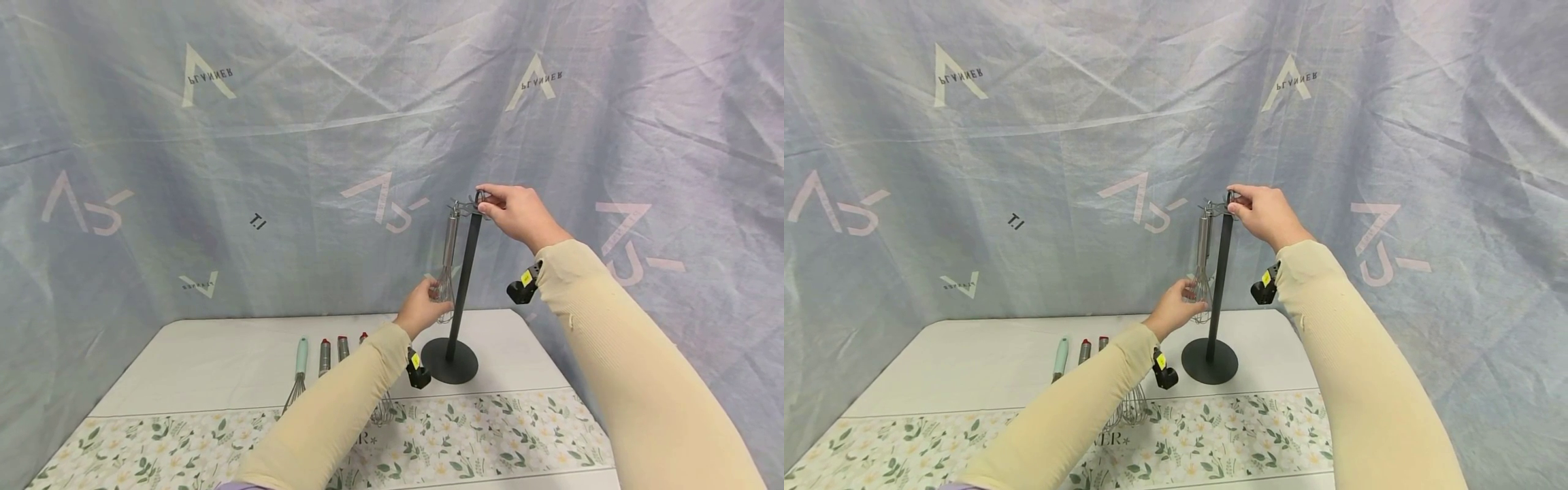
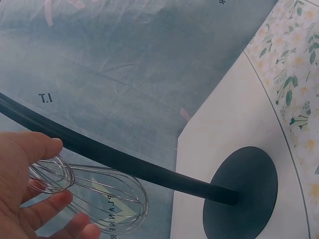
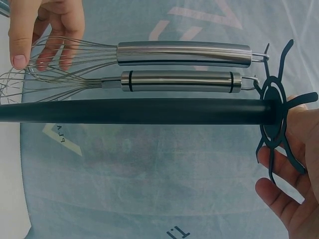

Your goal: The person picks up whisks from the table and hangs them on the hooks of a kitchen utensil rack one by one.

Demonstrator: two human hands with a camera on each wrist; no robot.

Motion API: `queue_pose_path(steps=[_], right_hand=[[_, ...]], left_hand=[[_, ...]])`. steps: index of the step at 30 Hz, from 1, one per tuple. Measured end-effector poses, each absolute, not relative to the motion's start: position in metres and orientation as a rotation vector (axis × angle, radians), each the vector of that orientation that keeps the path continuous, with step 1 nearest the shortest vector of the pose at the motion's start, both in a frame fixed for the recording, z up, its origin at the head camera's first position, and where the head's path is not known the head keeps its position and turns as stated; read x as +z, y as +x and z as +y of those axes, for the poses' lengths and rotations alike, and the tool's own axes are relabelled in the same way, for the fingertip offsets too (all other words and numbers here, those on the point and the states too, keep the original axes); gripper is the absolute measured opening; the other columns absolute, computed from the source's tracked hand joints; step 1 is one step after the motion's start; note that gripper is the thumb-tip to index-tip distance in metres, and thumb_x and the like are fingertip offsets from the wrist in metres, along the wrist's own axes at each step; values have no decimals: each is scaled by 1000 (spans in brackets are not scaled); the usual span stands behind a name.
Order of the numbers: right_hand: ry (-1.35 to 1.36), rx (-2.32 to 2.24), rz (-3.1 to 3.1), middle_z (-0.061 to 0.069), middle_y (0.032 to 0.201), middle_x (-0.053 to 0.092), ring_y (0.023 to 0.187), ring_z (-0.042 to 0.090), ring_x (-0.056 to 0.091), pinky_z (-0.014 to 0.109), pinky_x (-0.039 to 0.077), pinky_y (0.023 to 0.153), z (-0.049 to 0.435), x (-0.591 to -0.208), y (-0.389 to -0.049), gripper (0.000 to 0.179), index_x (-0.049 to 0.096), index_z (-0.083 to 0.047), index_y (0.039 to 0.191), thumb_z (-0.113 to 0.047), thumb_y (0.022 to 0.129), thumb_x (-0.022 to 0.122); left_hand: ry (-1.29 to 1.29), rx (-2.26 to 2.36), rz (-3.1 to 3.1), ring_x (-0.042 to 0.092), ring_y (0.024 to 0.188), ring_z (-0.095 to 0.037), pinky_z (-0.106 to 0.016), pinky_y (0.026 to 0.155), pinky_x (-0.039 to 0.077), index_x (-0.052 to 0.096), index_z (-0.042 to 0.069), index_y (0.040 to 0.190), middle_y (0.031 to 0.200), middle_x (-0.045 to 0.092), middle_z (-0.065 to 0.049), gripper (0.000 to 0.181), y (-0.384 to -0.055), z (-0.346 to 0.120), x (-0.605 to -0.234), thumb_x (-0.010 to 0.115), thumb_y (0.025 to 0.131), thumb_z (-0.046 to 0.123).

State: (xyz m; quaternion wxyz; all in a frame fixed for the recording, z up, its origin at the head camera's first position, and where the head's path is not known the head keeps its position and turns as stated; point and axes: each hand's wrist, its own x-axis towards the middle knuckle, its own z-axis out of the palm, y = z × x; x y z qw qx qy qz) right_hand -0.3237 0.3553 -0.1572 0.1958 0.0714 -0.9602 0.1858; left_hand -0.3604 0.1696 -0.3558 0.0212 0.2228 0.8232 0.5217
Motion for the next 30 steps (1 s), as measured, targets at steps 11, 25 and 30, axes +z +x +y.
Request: queue_pose_path(steps=[11,25,30], right_hand=[[197,525,-2695,19,130,65,121,38,60,56,47,98,354,-157,-323,50,47,-18,153,-27,105,57],[183,538,-2704,19,132,64,123,38,58,56,47,98,355,-157,-323,51,45,-19,154,-28,105,57],[185,543,-2703,19,132,65,122,38,59,56,47,97,355,-156,-324,51,46,-18,154,-28,105,57]], left_hand=[[677,1618,2558,62,112,-28,-44,93,52,49,10,146,130,61,-13,60,-360,168,-358,73,94,27],[641,1626,2512,60,115,-29,-45,91,52,49,11,145,130,59,-11,58,-369,148,-369,72,95,30],[639,1649,2486,60,116,-31,-47,92,52,50,12,144,130,59,-12,56,-370,133,-367,72,95,29]])
